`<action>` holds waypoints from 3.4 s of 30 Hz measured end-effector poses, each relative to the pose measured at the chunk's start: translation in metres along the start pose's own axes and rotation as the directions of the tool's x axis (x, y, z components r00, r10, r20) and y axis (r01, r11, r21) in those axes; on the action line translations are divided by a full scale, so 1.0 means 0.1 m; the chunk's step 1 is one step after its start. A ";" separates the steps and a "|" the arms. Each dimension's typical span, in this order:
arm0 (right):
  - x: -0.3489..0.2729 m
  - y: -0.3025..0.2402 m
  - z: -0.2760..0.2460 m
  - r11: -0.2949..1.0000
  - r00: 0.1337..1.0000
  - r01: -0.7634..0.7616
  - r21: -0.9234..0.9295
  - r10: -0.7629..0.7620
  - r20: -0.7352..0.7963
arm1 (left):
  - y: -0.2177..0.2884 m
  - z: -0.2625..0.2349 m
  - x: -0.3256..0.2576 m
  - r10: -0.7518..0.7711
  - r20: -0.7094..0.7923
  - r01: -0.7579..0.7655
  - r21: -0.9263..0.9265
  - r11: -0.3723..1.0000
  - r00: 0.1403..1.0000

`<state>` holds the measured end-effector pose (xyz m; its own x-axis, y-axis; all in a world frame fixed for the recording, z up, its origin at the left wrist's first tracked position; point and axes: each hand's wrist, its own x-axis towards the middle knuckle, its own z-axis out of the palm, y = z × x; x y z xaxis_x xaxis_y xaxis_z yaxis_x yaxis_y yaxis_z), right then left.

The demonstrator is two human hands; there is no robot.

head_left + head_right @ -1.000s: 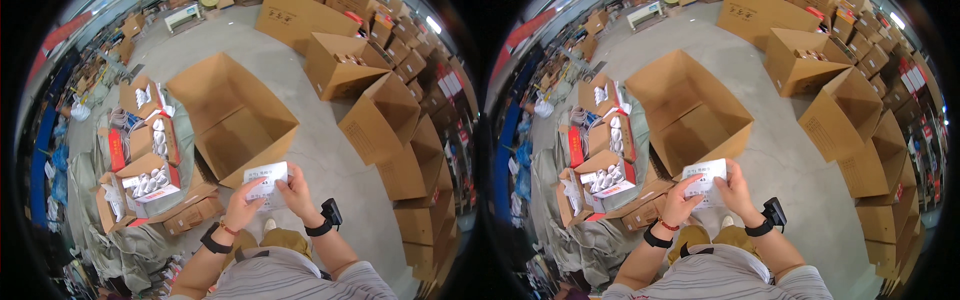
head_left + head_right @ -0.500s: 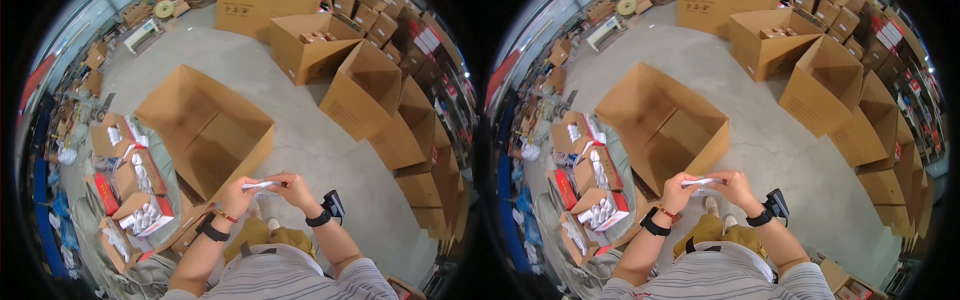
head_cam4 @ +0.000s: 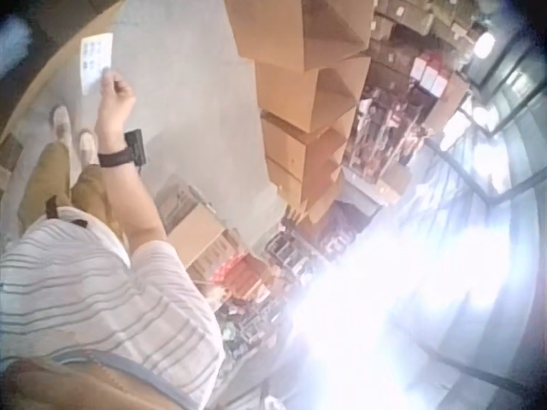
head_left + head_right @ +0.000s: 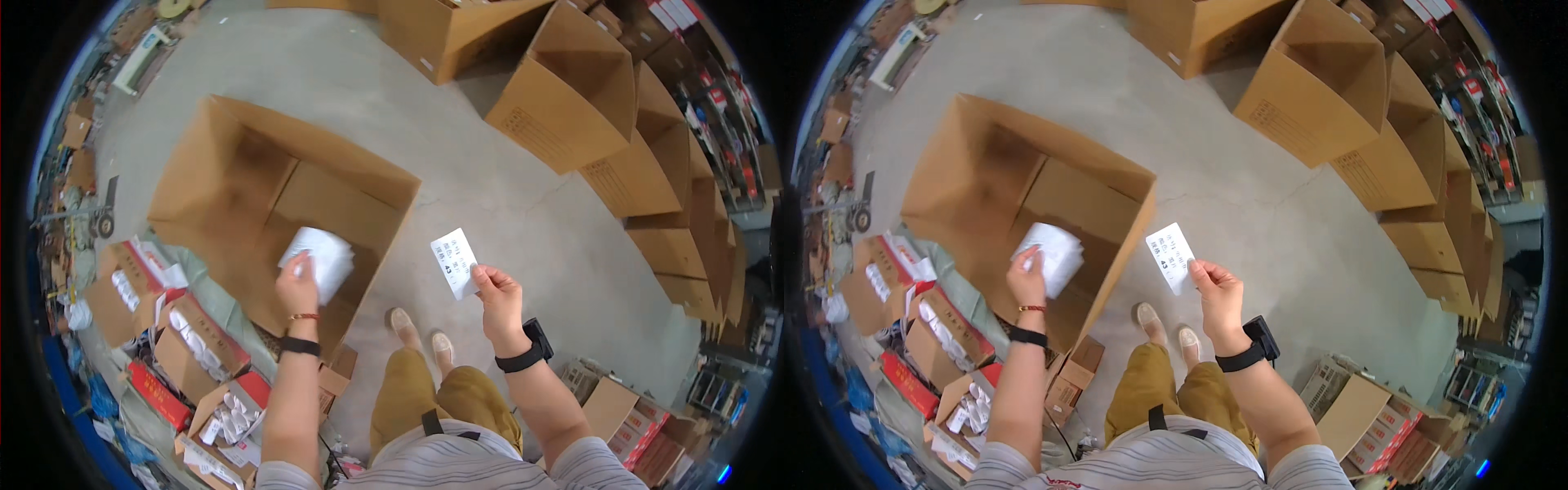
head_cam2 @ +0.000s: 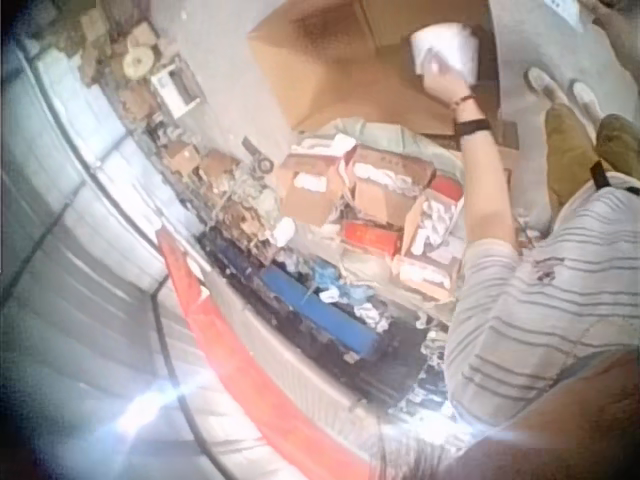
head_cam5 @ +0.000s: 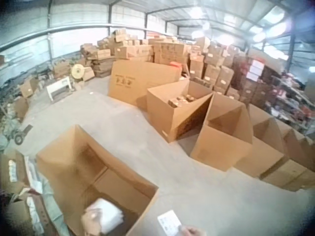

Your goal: The recorder moves through a warehouse and sticks labels onto large cardboard shipping boxes.

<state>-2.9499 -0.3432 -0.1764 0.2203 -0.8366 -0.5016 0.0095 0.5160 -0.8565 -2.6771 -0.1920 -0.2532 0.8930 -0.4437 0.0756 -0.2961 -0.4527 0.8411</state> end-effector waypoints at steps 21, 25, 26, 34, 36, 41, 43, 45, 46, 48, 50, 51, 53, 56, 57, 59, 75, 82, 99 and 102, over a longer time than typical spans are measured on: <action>0.53 0.52 -0.24 0.769 0.879 0.162 -0.618 0.172 0.445 | 0.53 -0.17 0.59 -0.016 0.910 -0.642 0.304 0.703 0.414; 0.81 1.06 0.28 0.556 0.737 0.586 -0.589 -0.062 0.673 | 1.26 -1.10 1.19 -0.079 0.824 -0.194 0.224 0.955 0.561; 0.91 1.07 0.44 0.510 0.716 0.628 -0.587 -0.083 0.693 | 1.36 -1.22 1.27 -0.125 0.806 -0.073 0.204 0.976 0.579; 1.75 1.13 1.30 0.153 0.493 0.870 -0.469 -0.274 0.826 | 1.62 -1.71 1.72 -0.142 0.641 0.007 0.208 0.978 0.754; 1.86 1.12 1.36 0.133 0.506 0.862 -0.490 -0.299 0.809 | 1.66 -1.66 1.73 -0.117 0.633 -0.045 0.234 0.971 0.765; 1.75 1.03 1.50 0.093 0.653 0.519 -0.849 -0.685 0.324 | 1.66 -1.69 1.76 -0.207 0.605 0.054 0.261 0.964 0.769; 1.78 1.20 1.30 0.309 0.716 0.681 -0.664 -0.474 0.513 | 1.69 -1.64 1.76 -0.204 0.599 0.073 0.235 0.969 0.774; 1.85 1.44 1.24 0.427 0.694 0.692 -0.582 -0.173 0.699 | 1.67 -1.55 1.75 -0.206 0.595 0.094 0.214 0.972 0.777; 1.90 1.50 1.30 0.489 0.625 0.700 -0.521 -0.068 0.777 | 1.66 -1.53 1.74 -0.216 0.592 0.079 0.248 0.966 0.776; 2.17 1.54 1.27 0.554 0.536 0.694 -0.459 0.027 0.844 | 1.66 -1.43 1.68 -0.225 0.589 0.062 0.283 0.957 0.776; 2.64 1.48 1.08 0.529 0.759 0.592 -0.608 -0.112 0.641 | 1.66 -1.22 1.57 -0.206 0.603 0.031 0.288 0.957 0.771; 2.72 1.42 1.02 0.539 0.750 0.596 -0.595 -0.110 0.652 | 1.59 -1.19 1.46 -0.216 0.590 0.035 0.302 0.953 0.778; 2.85 1.23 0.83 0.552 0.844 0.491 -0.673 -0.113 0.524 | 1.38 -1.19 1.21 0.007 0.487 -0.307 0.539 0.784 0.874; 3.30 1.37 -0.08 0.608 0.756 0.565 -0.558 -0.109 0.646 | 1.24 -0.69 0.96 -0.002 0.588 -0.229 0.318 0.920 0.809; 3.22 1.39 -0.23 0.621 0.746 0.541 -0.567 -0.045 0.664 | 1.21 -0.66 0.81 -0.011 0.560 -0.214 0.334 0.918 0.828; 2.97 1.30 -0.62 0.693 0.715 0.445 -0.567 0.107 0.691 | 1.15 -0.61 0.45 -0.193 0.439 -0.167 0.657 0.735 0.878; 3.11 -2.63 0.25 0.613 0.347 0.777 -0.144 -0.226 0.910 | 2.78 1.61 0.20 -0.184 -0.044 0.177 -0.130 0.976 0.982; 3.03 -3.23 1.66 0.221 -0.358 0.884 0.412 -0.249 0.900 | 3.46 1.88 1.40 0.040 -0.002 -0.039 -0.287 0.957 0.999; 4.49 -3.49 4.37 0.740 -0.226 0.673 0.016 0.184 0.957 | 3.07 1.24 3.87 0.157 0.242 -0.112 -0.188 0.976 0.957; 4.91 -3.46 5.14 0.802 0.039 0.396 -0.448 0.473 0.880 | 2.58 1.10 4.10 0.044 0.148 -0.021 -0.148 0.989 0.988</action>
<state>-2.3433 -0.8383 -0.0639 0.8716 0.3736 -0.3173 -0.3421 0.0001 -0.9397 -2.4245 -0.5761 -0.0644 0.8192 -0.5726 0.0321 -0.2616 -0.3233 0.9094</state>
